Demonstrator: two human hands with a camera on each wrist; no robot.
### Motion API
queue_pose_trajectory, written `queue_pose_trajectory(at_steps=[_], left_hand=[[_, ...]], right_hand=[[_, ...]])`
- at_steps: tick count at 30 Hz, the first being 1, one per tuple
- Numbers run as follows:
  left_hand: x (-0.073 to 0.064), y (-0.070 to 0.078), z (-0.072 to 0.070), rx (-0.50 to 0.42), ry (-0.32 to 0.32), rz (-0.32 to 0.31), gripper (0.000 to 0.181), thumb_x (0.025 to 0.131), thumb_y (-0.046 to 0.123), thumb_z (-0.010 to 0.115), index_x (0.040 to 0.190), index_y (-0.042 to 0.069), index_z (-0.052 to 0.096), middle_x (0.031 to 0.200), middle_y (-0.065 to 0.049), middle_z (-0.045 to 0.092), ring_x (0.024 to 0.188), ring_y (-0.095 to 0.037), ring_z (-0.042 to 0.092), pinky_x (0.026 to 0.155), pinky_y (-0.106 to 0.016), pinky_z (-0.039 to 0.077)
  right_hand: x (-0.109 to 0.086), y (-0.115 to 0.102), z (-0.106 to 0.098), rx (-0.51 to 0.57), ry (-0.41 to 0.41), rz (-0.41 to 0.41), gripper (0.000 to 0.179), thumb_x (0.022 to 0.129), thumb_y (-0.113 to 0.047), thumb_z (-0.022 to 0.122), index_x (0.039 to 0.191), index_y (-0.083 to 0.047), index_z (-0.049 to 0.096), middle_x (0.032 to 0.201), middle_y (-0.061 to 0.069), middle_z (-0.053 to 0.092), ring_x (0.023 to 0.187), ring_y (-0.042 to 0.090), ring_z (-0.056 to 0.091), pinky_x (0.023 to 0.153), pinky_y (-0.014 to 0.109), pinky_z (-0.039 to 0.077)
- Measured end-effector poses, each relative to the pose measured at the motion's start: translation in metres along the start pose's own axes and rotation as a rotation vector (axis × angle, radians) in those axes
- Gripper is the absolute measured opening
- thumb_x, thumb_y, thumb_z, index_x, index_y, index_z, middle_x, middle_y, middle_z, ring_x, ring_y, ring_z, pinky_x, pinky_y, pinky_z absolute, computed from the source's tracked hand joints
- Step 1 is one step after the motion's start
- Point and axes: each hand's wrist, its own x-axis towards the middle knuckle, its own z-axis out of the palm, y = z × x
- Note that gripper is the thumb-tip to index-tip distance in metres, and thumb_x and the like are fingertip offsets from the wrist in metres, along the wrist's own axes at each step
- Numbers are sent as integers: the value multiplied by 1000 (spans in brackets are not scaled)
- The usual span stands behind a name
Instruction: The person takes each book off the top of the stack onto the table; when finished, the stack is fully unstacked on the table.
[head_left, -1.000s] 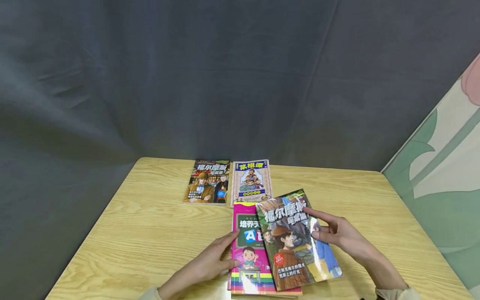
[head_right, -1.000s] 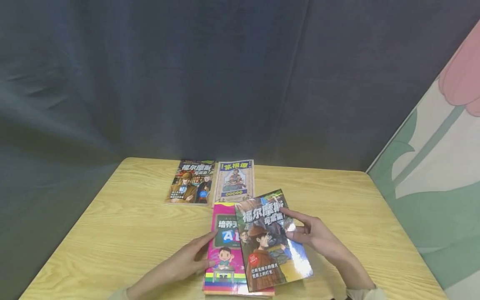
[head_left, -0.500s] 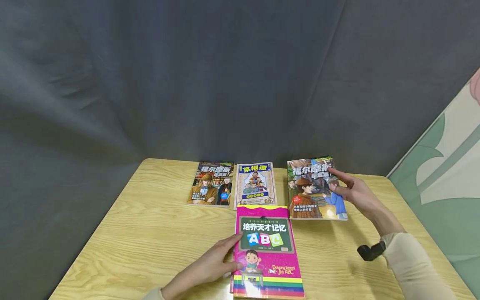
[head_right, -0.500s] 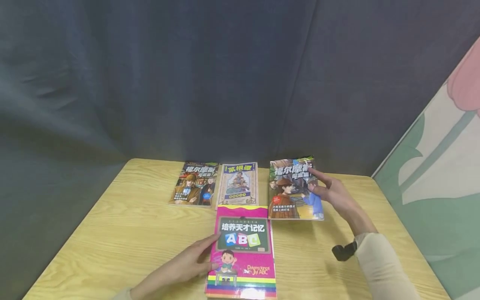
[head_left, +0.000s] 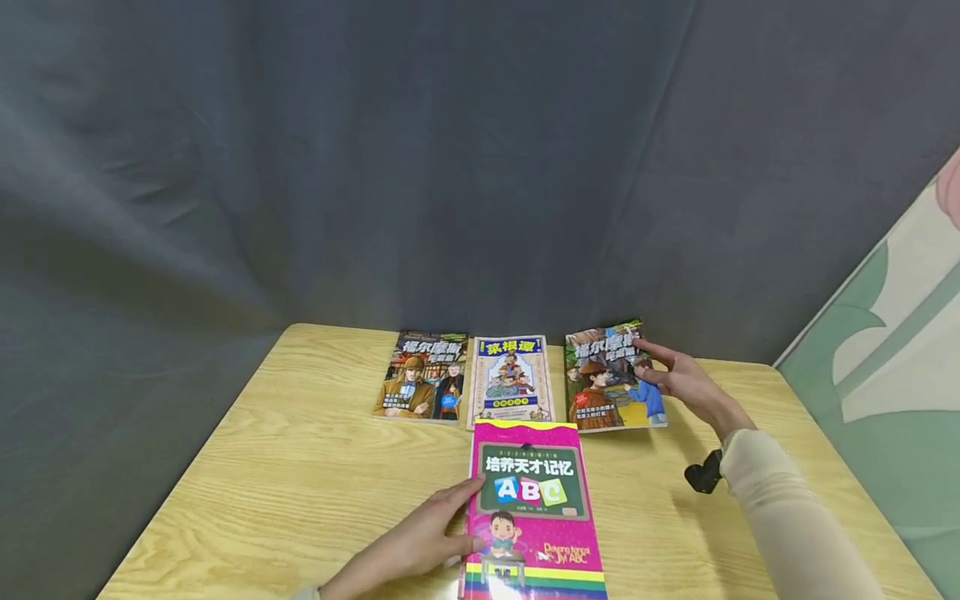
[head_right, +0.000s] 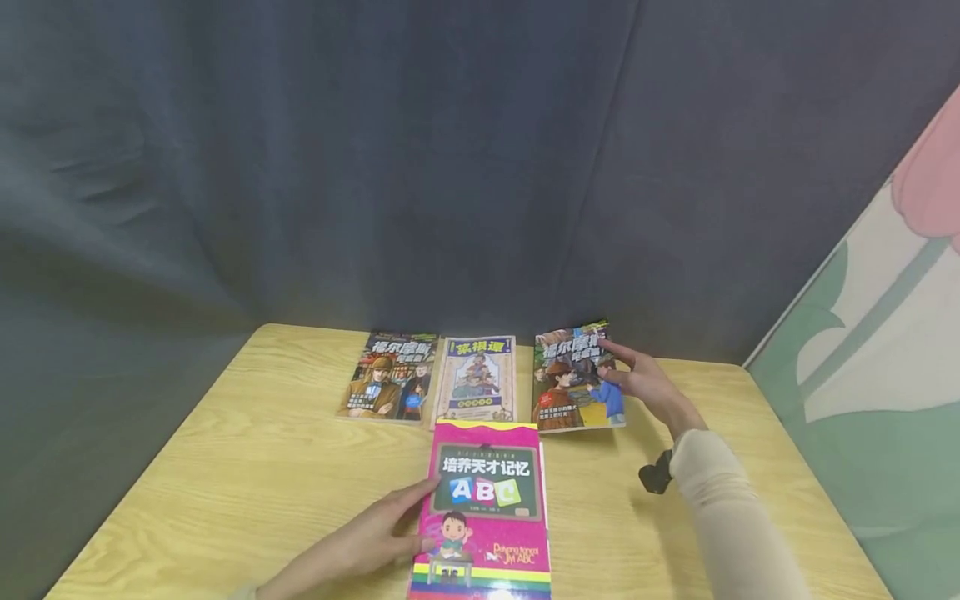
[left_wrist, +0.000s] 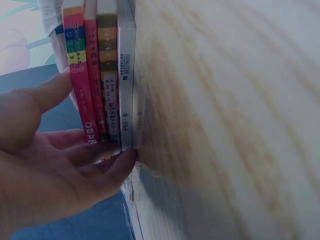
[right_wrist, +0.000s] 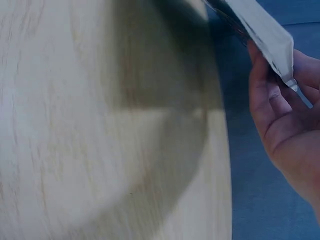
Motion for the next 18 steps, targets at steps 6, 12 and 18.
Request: queue_pose_trajectory(at_steps=[6,12,18], left_hand=[[0,0,1,-6,2,1,81,85,45,68,151,17,32,151,-11,38,135,-38,36,107,-59,32],[0,-1,1,-2,4,9,80,85,46,67,151,16,33,151,-11,38,135,-38,37,107,-58,33],[0,0,0,-2,6,17,80,86,45,67,151,15,33,151,-12,38,134,-38,37,107,-57,33]], right_hand=[[12,14,9,-25,-41,32,66,98,-18,57,153,-8,22,151,28,23,74,9,49,63,28,47],[17,21,14,-114,-64,33,62,99,-13,54,150,3,23,124,25,48,76,11,52,63,27,50],[22,27,18,-307,-60,23,58,96,-11,58,144,9,32,111,25,56,82,18,50,61,28,44]])
